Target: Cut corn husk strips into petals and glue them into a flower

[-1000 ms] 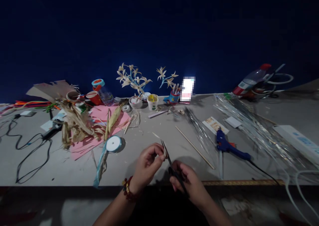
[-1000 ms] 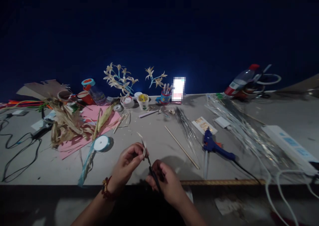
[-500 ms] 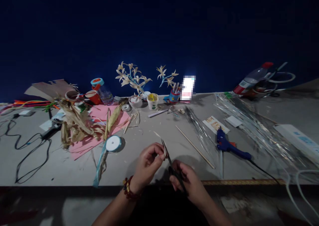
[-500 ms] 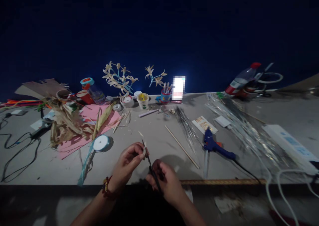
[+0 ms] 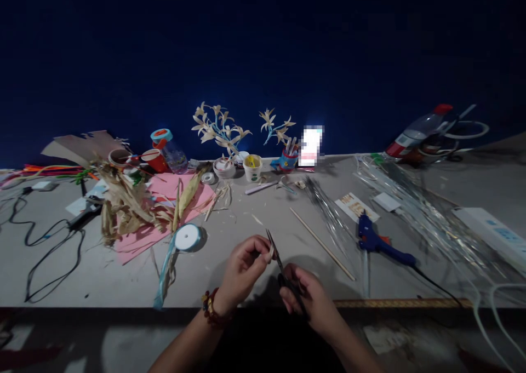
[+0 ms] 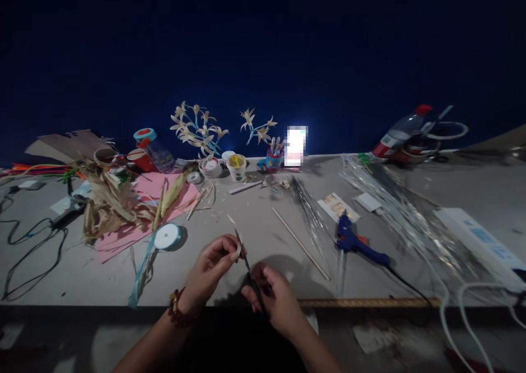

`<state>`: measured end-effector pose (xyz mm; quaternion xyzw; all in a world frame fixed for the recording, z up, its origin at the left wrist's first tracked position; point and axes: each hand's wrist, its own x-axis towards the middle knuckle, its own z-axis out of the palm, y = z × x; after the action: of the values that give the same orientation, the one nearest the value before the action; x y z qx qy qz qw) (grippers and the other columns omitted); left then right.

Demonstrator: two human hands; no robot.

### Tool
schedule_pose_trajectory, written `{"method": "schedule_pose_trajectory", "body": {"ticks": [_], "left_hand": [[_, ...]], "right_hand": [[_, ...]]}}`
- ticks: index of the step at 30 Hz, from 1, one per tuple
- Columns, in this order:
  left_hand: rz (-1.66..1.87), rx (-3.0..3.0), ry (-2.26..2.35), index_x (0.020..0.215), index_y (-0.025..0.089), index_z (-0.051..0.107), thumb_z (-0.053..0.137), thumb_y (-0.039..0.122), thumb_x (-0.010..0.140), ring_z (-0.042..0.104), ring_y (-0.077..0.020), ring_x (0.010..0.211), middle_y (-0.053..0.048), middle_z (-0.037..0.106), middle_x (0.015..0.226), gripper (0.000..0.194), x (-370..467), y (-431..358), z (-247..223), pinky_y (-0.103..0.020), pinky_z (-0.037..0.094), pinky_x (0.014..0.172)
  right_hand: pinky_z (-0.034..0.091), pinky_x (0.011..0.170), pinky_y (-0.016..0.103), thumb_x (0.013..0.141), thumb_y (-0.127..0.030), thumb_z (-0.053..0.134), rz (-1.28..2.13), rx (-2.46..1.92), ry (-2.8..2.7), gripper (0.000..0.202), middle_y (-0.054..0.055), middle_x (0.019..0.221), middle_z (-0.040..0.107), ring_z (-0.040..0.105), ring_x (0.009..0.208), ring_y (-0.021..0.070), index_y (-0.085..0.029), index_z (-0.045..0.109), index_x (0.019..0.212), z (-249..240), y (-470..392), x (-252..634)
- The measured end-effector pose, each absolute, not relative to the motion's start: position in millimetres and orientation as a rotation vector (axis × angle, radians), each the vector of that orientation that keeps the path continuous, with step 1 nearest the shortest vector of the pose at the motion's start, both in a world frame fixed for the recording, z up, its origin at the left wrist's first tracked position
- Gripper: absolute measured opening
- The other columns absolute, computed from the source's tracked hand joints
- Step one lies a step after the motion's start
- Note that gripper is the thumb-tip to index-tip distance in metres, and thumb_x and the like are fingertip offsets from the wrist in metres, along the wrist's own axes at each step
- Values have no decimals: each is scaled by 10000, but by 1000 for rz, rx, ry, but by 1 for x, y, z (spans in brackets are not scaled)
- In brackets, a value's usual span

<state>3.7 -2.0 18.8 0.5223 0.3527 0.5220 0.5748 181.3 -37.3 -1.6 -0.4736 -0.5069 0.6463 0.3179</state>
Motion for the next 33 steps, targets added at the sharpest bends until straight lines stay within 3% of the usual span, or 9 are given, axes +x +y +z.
{"method": "schedule_pose_trajectory", "body": {"ticks": [12,15,21,26,30,33], "left_hand": [[1125,1191,835,768,166,566,674,321,889,592,-171,865,-63,651,894,225,-6,7,12,-274,440,793],[1029,1203,844,806,164,571,654,338,904,615,-166,834,-62,675,872,216,-15,10,11,-281,451,795],[737,1302,868,806,161,565,624,355,911,618,-143,674,-38,676,720,228,-25,12,22,-262,471,684],[626,1379,845,794,161,572,628,358,891,566,-114,604,-3,623,668,226,-28,12,32,-235,441,619],[743,1306,893,794,157,597,670,376,865,526,-102,583,16,574,658,241,-29,13,29,-222,409,590],[999,1070,902,891,152,623,700,387,852,556,-116,656,-4,598,746,250,-22,9,20,-248,459,671]], "right_hand": [[320,464,232,710,-728,685,1717,-1304,-1264,554,-88,488,451,381,440,87,-232,441,741,-14,-27,180],[395,502,241,682,-619,772,1682,-1306,-1222,499,-73,538,513,456,472,103,-231,466,750,-13,-18,183],[498,669,265,618,-373,871,1575,-1074,-1142,452,0,857,675,620,739,164,-235,522,869,6,8,177],[483,665,243,575,-242,896,1646,-1045,-1236,442,-40,752,648,598,673,129,-214,531,824,20,19,170],[489,672,251,582,-269,891,1670,-1060,-1244,441,-33,776,655,608,685,131,-213,532,831,15,15,169],[510,676,279,612,-356,874,1598,-1038,-1153,434,-16,775,655,624,698,153,-219,526,831,9,10,167]]}}
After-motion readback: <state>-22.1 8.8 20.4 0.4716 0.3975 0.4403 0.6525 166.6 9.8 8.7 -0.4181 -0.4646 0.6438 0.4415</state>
